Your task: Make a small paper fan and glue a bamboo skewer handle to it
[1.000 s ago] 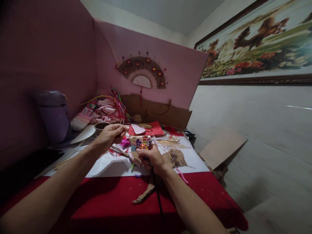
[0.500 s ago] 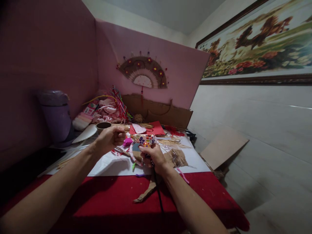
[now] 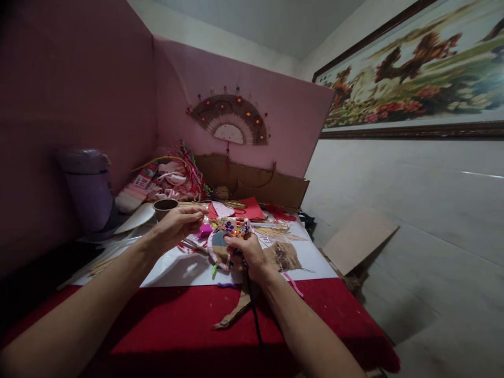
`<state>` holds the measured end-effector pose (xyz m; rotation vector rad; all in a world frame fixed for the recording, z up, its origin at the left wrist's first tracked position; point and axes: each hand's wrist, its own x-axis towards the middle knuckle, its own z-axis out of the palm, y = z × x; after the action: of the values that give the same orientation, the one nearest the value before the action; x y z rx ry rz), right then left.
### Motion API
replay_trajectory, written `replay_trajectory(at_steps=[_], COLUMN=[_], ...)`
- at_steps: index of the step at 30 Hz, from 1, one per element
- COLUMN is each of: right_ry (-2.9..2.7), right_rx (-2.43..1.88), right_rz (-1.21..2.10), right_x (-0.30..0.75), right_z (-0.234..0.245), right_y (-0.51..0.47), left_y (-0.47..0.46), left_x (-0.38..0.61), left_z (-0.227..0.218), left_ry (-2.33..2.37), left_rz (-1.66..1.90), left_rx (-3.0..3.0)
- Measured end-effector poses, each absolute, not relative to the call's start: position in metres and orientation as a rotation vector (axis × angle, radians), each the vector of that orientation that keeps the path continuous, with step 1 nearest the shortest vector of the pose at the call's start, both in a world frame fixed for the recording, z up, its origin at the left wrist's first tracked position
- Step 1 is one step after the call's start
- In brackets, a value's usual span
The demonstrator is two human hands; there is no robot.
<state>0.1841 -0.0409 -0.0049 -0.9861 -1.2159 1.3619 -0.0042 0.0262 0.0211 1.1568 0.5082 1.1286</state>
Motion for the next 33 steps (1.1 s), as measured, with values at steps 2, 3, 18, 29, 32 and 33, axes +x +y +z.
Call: replay_trajectory(at_steps=[2, 3, 18, 29, 32, 33], right_ry=[-1.218, -1.220, -1.215, -1.218, -1.217, -1.212], right_rx=[-0.973, -0.968, -0.992, -0.982, -0.972, -0.974], right_rz=[1.366, 1.364, 1.342, 1.365, 1.363, 1.362], right_x=[0.1845, 0.1847, 0.1834, 0.1834, 0.1833, 0.1833], right_z=[-0.0053, -0.0055, -0.0054, -0.0048, -0.0048, -0.0047], right_y=[-0.0405, -0.0404, -0.0410, -0.0416, -0.0416, -0.0417], left_y=[0.0253, 0.0244, 0.0248, 0.0216, 0.0233, 0.0237], left_x=[-0.0043, -0.0042, -0.0022, -0.0036, -0.0037, -0.0035], left_z=[0.0229, 0.0242, 0.0281, 0.0278, 0.0261, 0.0254], left_ry=[0.556, 0.571, 0.601, 0.548, 0.526, 0.525], left_rz=[1.157, 1.169, 0.970, 1.004, 1.020, 1.028], left_rx=[1.140, 1.122, 1.017, 0.946, 0.956, 0.966])
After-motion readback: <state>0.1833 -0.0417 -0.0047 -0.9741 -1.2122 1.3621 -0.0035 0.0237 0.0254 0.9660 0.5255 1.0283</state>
